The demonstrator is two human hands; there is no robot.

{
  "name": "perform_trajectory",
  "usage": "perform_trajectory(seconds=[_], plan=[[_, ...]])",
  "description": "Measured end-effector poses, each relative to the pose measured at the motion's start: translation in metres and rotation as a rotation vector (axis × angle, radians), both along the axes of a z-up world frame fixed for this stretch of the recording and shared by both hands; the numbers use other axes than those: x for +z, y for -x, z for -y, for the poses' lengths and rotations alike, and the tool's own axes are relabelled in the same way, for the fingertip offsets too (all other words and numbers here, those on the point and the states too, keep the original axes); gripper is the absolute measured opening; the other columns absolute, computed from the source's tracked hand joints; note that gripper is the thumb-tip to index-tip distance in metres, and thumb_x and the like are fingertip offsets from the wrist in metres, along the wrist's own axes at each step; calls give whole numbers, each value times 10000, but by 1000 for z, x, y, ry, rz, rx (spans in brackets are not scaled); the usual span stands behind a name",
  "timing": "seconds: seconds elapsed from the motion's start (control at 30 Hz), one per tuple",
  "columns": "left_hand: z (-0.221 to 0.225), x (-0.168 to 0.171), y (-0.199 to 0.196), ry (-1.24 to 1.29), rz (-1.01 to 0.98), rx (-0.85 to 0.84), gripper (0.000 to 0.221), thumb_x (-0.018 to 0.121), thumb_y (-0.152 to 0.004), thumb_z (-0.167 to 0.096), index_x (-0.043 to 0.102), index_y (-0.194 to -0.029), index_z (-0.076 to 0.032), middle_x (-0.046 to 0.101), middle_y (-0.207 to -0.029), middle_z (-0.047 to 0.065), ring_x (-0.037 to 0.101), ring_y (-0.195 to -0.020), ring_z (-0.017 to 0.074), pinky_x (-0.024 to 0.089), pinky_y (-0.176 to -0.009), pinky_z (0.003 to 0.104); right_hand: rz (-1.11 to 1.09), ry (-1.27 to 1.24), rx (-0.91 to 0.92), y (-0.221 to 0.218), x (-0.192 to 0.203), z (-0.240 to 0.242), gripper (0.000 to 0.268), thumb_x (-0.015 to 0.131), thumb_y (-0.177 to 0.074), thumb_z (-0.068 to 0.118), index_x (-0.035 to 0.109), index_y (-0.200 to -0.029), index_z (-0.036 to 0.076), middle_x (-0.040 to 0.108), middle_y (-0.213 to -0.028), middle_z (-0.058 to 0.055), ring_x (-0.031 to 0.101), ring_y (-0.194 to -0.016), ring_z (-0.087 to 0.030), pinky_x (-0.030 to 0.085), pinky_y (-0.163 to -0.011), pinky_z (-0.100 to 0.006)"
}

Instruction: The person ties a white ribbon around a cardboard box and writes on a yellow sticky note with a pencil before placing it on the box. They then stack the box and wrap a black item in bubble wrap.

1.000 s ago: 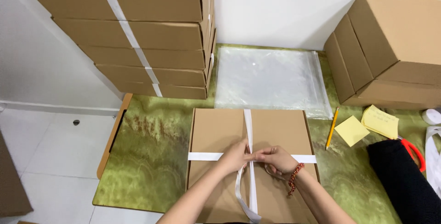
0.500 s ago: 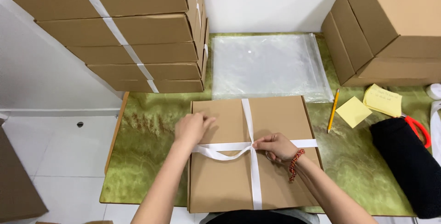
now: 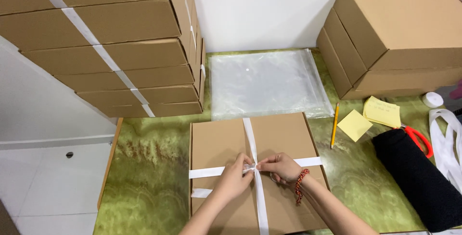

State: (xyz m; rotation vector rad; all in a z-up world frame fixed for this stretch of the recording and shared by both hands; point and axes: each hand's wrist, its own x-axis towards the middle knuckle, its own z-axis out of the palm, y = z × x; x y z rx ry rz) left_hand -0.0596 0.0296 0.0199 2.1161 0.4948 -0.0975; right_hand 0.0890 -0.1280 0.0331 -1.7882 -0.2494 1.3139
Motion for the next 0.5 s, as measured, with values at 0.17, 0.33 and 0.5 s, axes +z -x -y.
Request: perform_trajectory(seconds=[0.17,0.33,0.5], plan=[[-16,30,4,-23,13,-90,117,695,-1010,-267,624,-976,-181,808,-902,62,723,-775,266,501,-729,375,61,45,55,5,16,-1,242,804,-970,327,855,-937,93,458,-402,-48,366,-295,-126,256,-317,-249],[-23,29,5,19,-8,-101,221,711,-1026,-310,601,-883,-182,817,-848,40,736,-748,262,474,-749,318,151,98,97,0,9,-2,319,807,-973,371,768,-841,83,504,-412,-81,466,-306,-175,311,-326,-276],[-22,16,1,-86,-63,-22,176,619,-992,-235,616,-846,-137,740,-756,83,672,-716,339,473,-689,460,418,-12,57,9,-2,1,118,807,-948,216,694,-955,188,575,-621,23,456,-526,-102,349,-507,-289]])
